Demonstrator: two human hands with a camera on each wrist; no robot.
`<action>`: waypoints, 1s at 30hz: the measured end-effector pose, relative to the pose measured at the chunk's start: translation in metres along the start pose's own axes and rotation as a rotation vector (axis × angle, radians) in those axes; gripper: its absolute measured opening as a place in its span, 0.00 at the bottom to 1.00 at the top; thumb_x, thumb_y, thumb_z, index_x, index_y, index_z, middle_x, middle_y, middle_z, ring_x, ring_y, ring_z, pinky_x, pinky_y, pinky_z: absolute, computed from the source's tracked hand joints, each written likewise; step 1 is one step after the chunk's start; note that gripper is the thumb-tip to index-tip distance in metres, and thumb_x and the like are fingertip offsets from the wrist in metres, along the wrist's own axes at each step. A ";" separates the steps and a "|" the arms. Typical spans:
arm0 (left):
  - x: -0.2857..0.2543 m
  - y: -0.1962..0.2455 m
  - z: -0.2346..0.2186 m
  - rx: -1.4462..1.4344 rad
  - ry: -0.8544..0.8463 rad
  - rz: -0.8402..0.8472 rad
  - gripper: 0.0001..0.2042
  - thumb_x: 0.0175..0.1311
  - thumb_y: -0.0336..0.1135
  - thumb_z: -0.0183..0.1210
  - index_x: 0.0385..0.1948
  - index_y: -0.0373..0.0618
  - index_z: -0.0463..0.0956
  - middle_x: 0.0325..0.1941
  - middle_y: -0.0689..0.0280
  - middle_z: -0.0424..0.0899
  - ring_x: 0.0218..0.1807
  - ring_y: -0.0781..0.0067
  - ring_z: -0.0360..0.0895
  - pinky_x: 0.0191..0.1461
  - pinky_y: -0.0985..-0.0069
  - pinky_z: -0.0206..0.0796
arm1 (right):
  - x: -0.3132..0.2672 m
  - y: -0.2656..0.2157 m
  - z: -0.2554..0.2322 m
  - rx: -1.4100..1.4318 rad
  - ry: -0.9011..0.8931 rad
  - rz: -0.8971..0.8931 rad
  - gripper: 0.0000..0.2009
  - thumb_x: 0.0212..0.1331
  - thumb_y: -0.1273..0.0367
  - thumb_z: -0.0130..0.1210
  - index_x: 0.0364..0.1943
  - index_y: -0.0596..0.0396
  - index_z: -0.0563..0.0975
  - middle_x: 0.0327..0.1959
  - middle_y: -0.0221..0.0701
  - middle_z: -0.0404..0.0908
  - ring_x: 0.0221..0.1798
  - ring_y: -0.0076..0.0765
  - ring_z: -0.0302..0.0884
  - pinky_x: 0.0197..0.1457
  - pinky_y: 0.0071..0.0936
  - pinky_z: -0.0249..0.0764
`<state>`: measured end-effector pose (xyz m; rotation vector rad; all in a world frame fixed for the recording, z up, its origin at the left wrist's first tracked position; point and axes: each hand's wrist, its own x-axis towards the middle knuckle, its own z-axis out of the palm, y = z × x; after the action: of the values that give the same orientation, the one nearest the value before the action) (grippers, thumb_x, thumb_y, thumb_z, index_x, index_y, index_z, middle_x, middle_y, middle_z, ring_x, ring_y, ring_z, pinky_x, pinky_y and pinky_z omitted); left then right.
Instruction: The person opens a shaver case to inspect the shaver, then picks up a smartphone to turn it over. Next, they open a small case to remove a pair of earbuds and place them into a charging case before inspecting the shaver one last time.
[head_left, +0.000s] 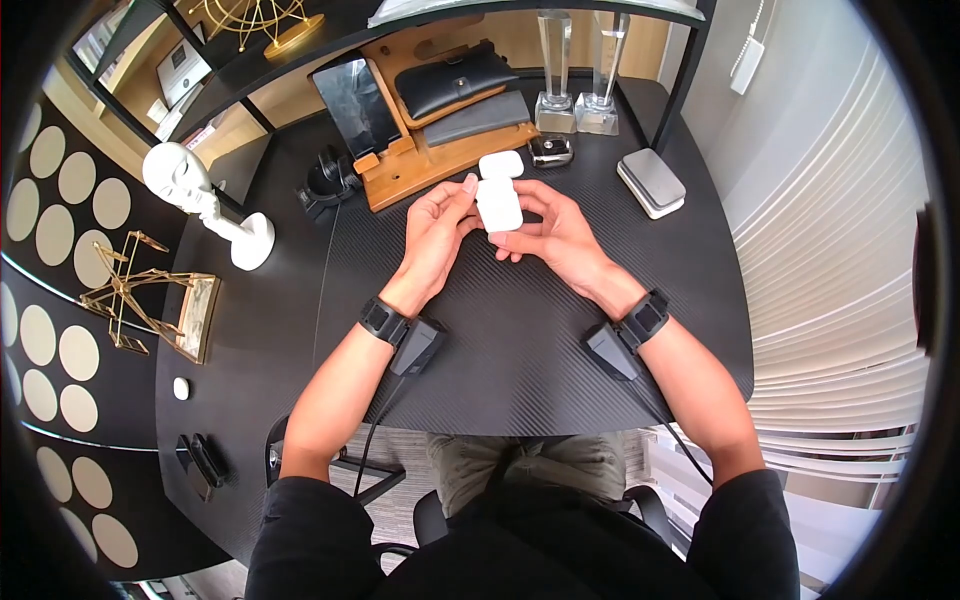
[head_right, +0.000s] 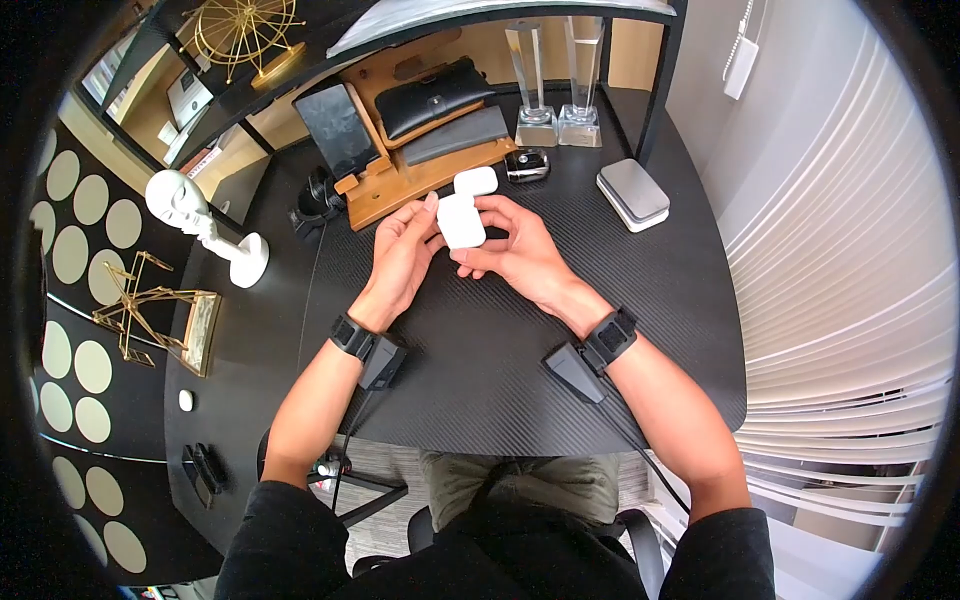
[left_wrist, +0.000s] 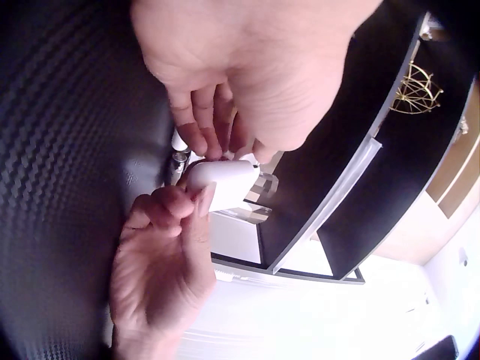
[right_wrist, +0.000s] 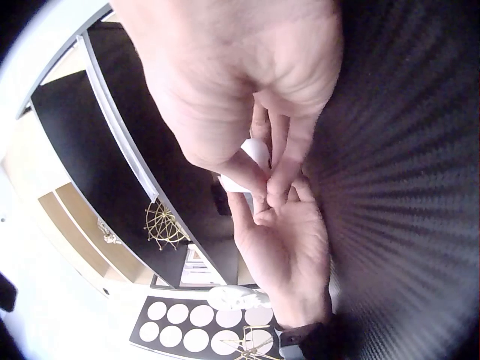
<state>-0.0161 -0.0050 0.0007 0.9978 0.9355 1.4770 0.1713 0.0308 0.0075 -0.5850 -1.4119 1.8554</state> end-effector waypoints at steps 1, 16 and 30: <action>0.001 -0.001 0.000 -0.010 0.027 0.002 0.13 0.77 0.43 0.56 0.37 0.42 0.79 0.39 0.64 0.85 0.41 0.78 0.80 0.50 0.74 0.73 | -0.001 -0.002 0.001 -0.014 -0.006 -0.005 0.28 0.58 0.82 0.64 0.64 0.63 0.67 0.52 0.39 0.80 0.43 0.33 0.86 0.45 0.26 0.83; -0.001 0.002 0.000 0.005 -0.026 0.008 0.12 0.76 0.43 0.57 0.39 0.42 0.78 0.40 0.64 0.85 0.41 0.79 0.80 0.50 0.73 0.73 | 0.002 0.006 -0.001 -0.004 0.020 -0.046 0.25 0.60 0.83 0.62 0.61 0.64 0.69 0.52 0.38 0.80 0.42 0.31 0.86 0.43 0.24 0.81; -0.002 -0.003 -0.001 0.197 -0.015 0.132 0.12 0.68 0.29 0.66 0.50 0.38 0.80 0.51 0.64 0.84 0.46 0.81 0.79 0.46 0.80 0.70 | 0.004 0.008 -0.002 0.002 0.061 -0.051 0.21 0.65 0.79 0.60 0.60 0.63 0.70 0.50 0.38 0.80 0.41 0.29 0.84 0.42 0.23 0.79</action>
<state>-0.0161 -0.0067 -0.0031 1.2324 1.0357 1.5051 0.1681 0.0337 -0.0006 -0.5943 -1.3733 1.7841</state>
